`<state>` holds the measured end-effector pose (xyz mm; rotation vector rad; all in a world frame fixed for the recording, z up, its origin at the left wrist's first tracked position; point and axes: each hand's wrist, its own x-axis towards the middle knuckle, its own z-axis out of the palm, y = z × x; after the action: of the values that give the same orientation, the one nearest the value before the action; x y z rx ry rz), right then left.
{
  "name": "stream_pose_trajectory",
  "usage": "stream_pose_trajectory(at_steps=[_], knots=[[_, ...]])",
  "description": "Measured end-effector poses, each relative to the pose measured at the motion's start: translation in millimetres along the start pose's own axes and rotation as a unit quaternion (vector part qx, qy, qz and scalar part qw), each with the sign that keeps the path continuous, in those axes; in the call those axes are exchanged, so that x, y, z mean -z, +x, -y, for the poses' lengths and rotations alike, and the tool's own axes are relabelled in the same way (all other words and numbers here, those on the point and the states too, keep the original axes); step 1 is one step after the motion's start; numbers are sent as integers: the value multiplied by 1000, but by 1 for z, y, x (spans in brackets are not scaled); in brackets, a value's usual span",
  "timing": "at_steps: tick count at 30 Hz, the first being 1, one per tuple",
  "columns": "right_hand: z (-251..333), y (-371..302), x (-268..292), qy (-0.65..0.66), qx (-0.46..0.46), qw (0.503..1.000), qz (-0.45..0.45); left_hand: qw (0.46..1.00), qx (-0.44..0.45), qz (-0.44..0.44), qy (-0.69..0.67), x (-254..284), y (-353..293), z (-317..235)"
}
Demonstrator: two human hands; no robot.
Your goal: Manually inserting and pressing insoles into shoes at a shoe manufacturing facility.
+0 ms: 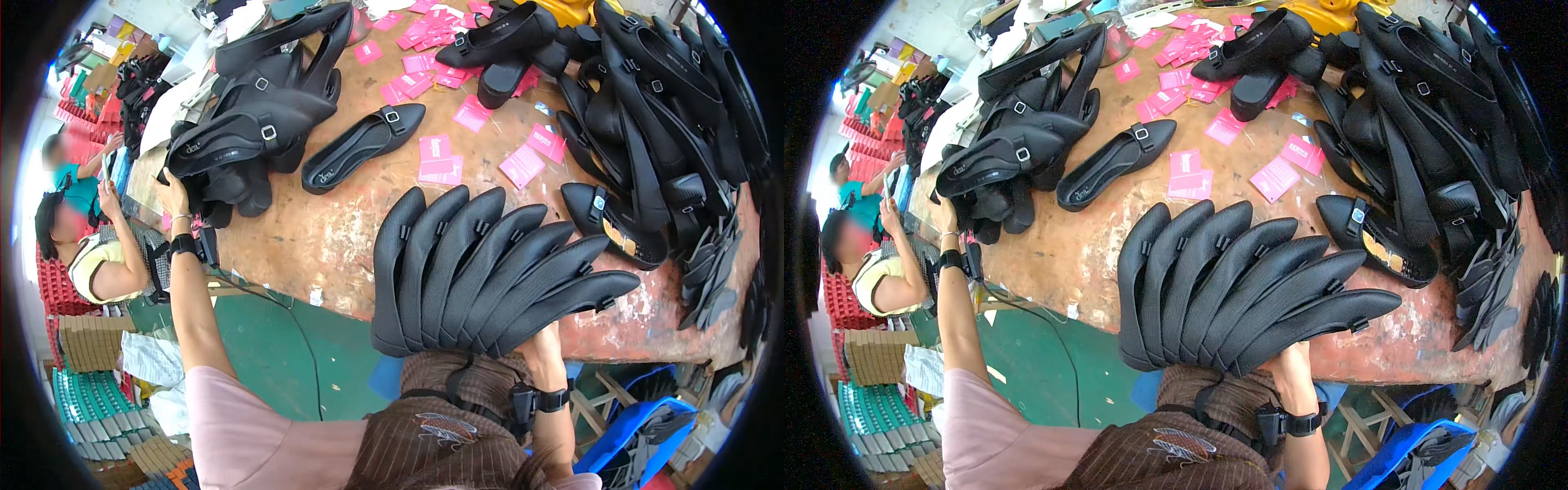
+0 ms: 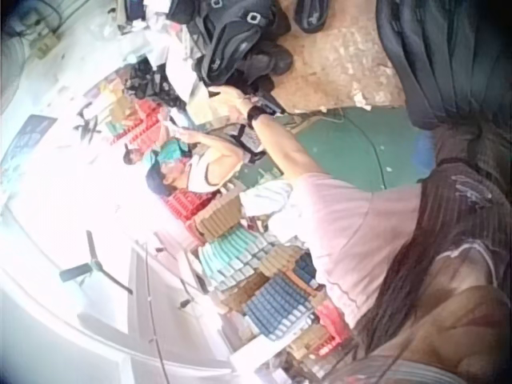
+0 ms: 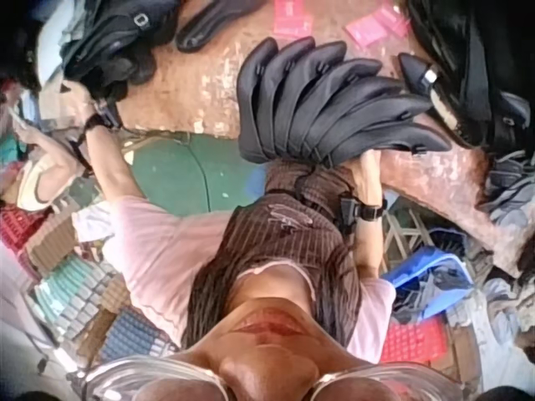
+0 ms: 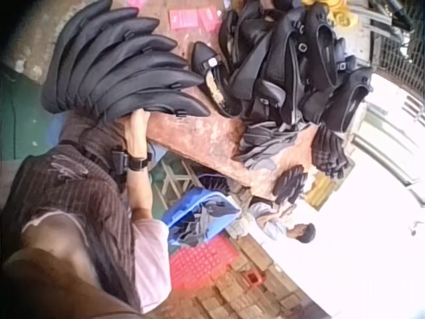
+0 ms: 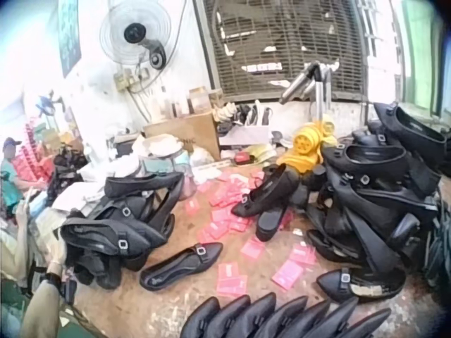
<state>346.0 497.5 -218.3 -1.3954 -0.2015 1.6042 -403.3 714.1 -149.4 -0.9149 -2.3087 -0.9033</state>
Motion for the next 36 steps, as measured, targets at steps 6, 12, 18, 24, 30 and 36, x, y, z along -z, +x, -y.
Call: stream_pose_trajectory(at_steps=[6, 12, 18, 24, 30, 36], knots=[[1, 1, -4, -10, -6, 1000, -16, 872, -398, -49, -280, 117, -124, -171], [-11, 3, 6, 42, -4, 999, 11, 762, -454, 427, -177, 139, -202, -226], [3, -12, -2, 16, -28, 999, 2, 775, -319, 531, -126, 134, -238, -246], [2, -11, 6, 2, -28, 1000, -7, 777, -130, 612, -69, 107, -246, -274], [-3, -10, 16, -18, -16, 999, 25, 698, -46, 685, -203, 84, -239, -243], [-11, -4, 27, -7, -17, 999, 29, 691, -178, 697, -67, 100, -223, -251]])
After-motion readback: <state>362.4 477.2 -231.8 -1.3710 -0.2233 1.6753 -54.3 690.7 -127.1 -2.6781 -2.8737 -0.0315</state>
